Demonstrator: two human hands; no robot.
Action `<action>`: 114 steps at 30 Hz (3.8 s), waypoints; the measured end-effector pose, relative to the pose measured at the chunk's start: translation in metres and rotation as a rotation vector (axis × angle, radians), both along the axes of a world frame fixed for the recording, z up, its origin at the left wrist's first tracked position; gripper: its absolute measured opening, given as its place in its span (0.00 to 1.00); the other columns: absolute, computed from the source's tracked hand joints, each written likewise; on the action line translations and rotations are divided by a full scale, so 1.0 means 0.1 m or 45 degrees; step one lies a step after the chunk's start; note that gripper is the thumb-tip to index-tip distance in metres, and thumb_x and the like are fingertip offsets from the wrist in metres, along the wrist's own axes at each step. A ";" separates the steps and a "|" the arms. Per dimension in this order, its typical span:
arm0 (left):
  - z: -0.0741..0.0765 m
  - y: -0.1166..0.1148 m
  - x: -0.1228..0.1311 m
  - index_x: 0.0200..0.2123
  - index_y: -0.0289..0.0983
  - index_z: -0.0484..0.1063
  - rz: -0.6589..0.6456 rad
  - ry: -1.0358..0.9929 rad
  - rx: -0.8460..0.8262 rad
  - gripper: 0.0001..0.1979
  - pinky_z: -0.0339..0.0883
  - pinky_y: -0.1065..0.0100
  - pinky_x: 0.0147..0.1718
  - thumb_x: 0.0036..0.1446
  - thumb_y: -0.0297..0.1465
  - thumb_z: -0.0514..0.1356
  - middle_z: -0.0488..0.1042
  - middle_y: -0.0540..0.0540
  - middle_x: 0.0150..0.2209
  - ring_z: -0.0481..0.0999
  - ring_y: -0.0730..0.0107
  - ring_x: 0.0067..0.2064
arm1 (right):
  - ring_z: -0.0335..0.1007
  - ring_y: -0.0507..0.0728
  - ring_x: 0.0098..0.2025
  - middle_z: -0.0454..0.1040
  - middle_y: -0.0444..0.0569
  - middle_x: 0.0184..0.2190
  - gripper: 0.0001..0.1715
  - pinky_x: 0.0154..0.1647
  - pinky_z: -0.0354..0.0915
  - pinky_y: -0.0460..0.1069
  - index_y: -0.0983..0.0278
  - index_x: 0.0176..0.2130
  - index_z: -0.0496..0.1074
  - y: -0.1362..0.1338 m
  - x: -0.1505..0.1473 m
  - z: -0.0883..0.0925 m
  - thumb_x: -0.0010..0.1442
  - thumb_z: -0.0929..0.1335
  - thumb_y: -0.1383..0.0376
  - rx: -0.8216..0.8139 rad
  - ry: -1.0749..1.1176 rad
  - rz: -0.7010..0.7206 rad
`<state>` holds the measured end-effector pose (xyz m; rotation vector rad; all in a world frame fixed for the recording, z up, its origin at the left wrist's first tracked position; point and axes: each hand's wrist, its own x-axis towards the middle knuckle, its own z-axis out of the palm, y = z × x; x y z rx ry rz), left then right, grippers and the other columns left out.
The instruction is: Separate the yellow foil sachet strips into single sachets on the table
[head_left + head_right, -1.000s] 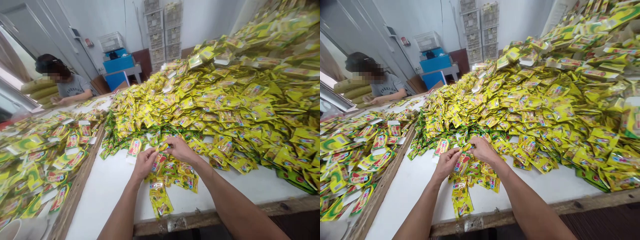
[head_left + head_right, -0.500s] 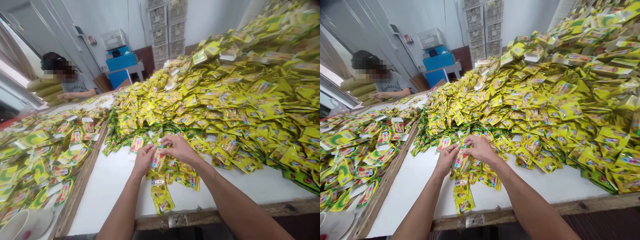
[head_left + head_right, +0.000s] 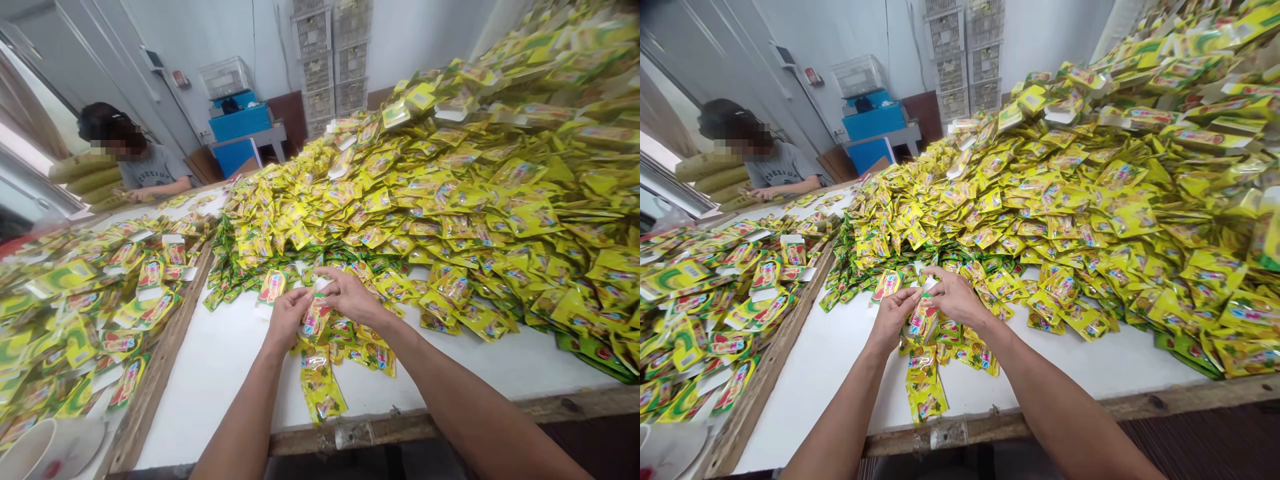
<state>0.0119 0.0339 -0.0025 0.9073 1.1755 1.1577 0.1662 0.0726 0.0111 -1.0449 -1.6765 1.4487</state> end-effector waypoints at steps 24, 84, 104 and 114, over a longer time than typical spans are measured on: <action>0.09 0.02 -0.15 0.33 0.34 0.76 0.102 0.332 0.061 0.20 0.65 0.70 0.27 0.34 0.37 0.71 0.77 0.48 0.26 0.73 0.70 0.26 | 0.69 0.52 0.33 0.74 0.45 0.30 0.18 0.34 0.62 0.46 0.63 0.43 0.68 0.07 0.19 0.18 0.51 0.68 0.62 0.247 -0.056 -0.167; 0.01 0.22 -0.42 0.32 0.39 0.71 0.392 0.946 0.327 0.11 0.65 0.69 0.25 0.55 0.40 0.54 0.73 0.50 0.24 0.71 0.70 0.24 | 0.61 0.62 0.47 0.76 0.51 0.37 0.20 0.43 0.52 0.53 0.61 0.47 0.70 -0.08 -0.15 -0.21 0.53 0.71 0.63 0.871 -0.984 0.040; -0.04 0.05 0.10 0.33 0.34 0.71 0.285 -0.069 0.124 0.18 0.66 0.72 0.32 0.38 0.34 0.70 0.74 0.49 0.28 0.73 0.75 0.30 | 0.63 0.52 0.28 0.70 0.43 0.26 0.15 0.29 0.60 0.46 0.64 0.30 0.70 0.10 -0.02 -0.18 0.46 0.70 0.55 0.107 -0.037 -0.203; 0.00 0.07 0.10 0.29 0.36 0.65 0.430 -0.096 0.108 0.18 0.61 0.77 0.24 0.40 0.39 0.67 0.65 0.56 0.21 0.66 0.80 0.23 | 0.55 0.50 0.20 0.59 0.38 0.16 0.25 0.20 0.53 0.46 0.60 0.22 0.57 0.07 -0.09 -0.13 0.41 0.71 0.47 -0.028 0.033 -0.558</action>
